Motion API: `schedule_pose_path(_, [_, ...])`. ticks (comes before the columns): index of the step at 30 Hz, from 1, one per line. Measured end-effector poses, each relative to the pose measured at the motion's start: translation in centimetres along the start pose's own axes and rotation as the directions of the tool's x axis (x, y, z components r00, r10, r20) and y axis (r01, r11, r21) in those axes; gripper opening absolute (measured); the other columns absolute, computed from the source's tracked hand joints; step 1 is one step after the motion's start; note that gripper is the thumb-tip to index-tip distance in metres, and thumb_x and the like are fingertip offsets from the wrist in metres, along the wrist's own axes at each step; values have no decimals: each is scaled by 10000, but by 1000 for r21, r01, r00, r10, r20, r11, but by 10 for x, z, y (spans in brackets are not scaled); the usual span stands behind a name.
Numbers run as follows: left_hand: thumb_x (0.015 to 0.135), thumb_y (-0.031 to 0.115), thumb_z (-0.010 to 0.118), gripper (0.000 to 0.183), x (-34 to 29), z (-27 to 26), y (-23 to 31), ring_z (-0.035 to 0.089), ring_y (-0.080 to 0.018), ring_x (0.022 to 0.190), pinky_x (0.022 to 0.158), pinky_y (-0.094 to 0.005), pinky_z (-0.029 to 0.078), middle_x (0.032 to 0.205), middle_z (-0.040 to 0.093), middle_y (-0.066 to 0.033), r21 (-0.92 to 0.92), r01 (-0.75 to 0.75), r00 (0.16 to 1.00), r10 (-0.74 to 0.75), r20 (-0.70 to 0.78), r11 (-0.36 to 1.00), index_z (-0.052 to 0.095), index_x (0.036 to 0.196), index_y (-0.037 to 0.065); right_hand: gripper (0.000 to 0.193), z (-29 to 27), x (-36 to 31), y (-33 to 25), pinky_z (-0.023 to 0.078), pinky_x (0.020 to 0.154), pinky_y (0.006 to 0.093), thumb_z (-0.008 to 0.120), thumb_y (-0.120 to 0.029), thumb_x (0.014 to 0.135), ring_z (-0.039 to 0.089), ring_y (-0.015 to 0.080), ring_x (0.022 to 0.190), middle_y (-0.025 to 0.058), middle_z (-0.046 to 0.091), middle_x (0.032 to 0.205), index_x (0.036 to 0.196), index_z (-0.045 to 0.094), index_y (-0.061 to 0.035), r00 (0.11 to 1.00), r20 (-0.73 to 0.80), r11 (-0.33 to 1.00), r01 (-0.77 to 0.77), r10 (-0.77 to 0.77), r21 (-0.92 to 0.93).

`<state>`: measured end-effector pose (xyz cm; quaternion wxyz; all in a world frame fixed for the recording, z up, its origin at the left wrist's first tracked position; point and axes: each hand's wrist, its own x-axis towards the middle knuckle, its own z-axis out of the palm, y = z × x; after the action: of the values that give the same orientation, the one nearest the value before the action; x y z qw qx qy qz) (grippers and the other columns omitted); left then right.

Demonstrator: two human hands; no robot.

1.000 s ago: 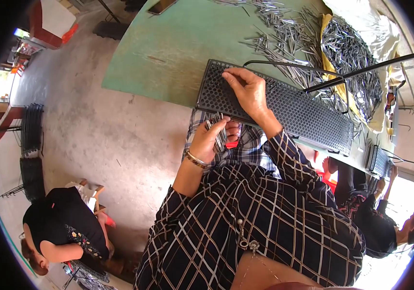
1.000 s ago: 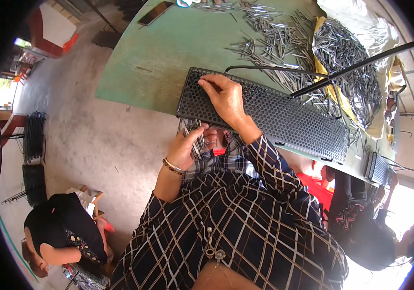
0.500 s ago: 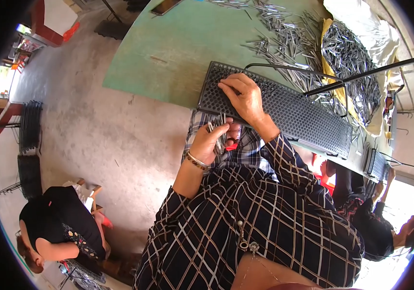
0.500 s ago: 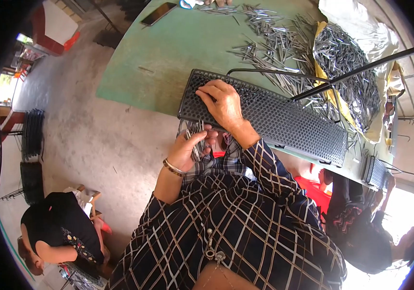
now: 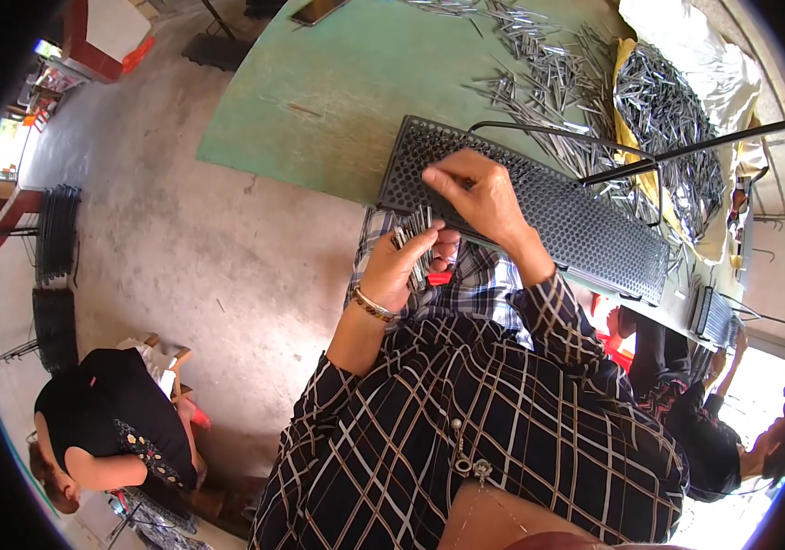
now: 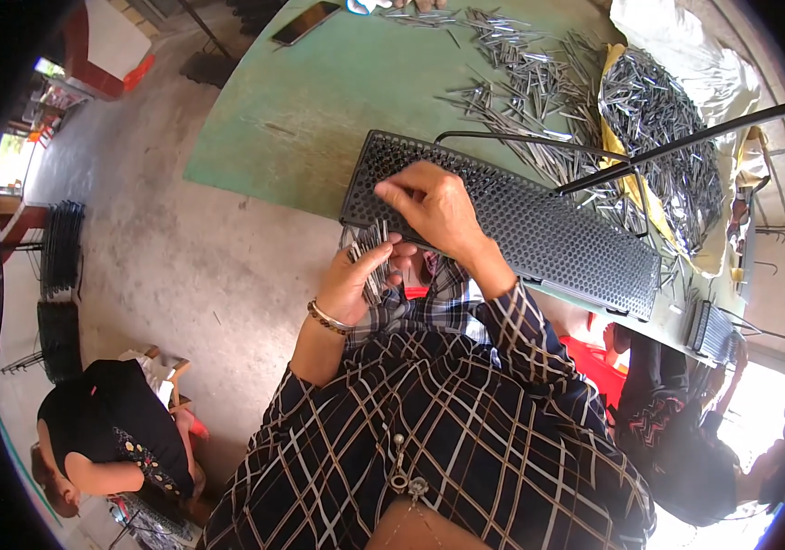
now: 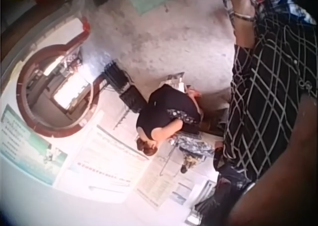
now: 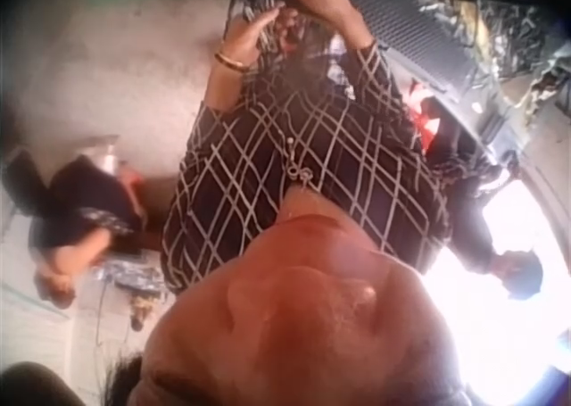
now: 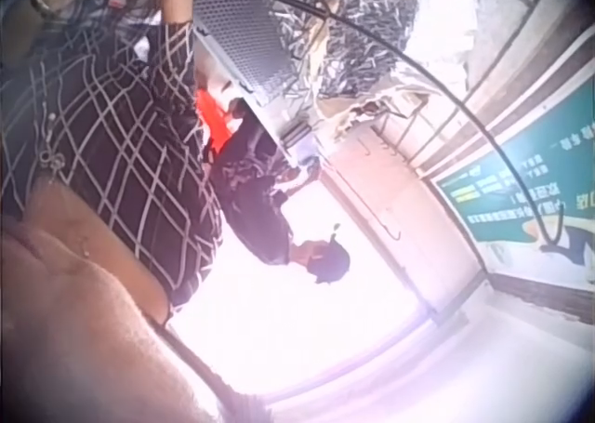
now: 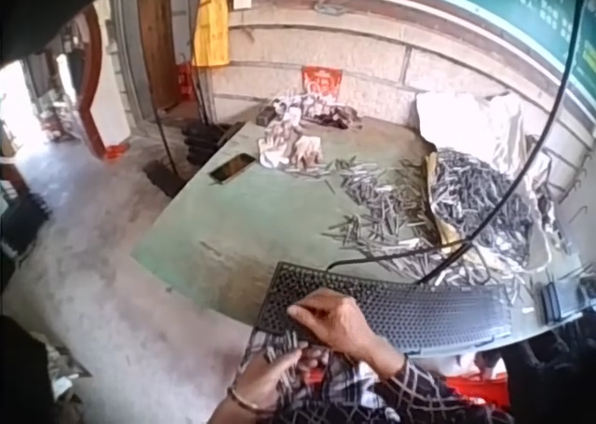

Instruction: Inserting small metal pins into a perforated tray as part of an assembly process.

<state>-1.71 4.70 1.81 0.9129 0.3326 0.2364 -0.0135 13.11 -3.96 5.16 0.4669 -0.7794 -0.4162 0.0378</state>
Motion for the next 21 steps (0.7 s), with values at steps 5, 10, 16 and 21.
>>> schedule_pose_path(5, [902, 144, 603, 241, 4, 5, 3, 657, -198, 828, 689, -308, 549, 975, 668, -148, -35, -48, 999, 49, 23, 998, 600, 1074, -25, 199, -11, -18, 0, 476, 562, 263, 699, -175, 824, 597, 128, 620, 86, 665, 741, 886, 698, 14, 895, 373, 888, -361, 243, 287])
schedule_pose_path(10, [917, 167, 578, 249, 3, 6, 1, 656, -198, 853, 687, -313, 546, 998, 663, -143, -62, 56, 997, -60, -53, 996, 589, 1085, -17, 203, -13, -13, 1, 470, 572, 212, 650, -137, 866, 584, 70, 644, 50, 668, 738, 966, 673, 38, 901, 169, 787, -432, 400, 439])
schedule_pose_path(16, [924, 175, 562, 263, 8, 2, -1, 659, -210, 848, 687, -320, 555, 996, 659, -156, -39, 51, 998, -52, -30, 998, 564, 1101, -20, 228, -9, 3, 14, 496, 660, 217, 630, -134, 889, 602, 82, 720, 60, 683, 855, 1046, 646, 30, 951, -25, 909, -287, 308, 303])
schedule_pose_path(21, [917, 180, 581, 277, 3, 0, 3, 663, -226, 853, 707, -346, 582, 996, 652, -163, -194, -3, 996, -14, -88, 981, 558, 1095, -31, 224, -10, -1, 8, 503, 666, 225, 628, -93, 883, 605, 88, 730, 73, 685, 868, 1052, 637, 53, 930, 171, 816, -366, 324, 447])
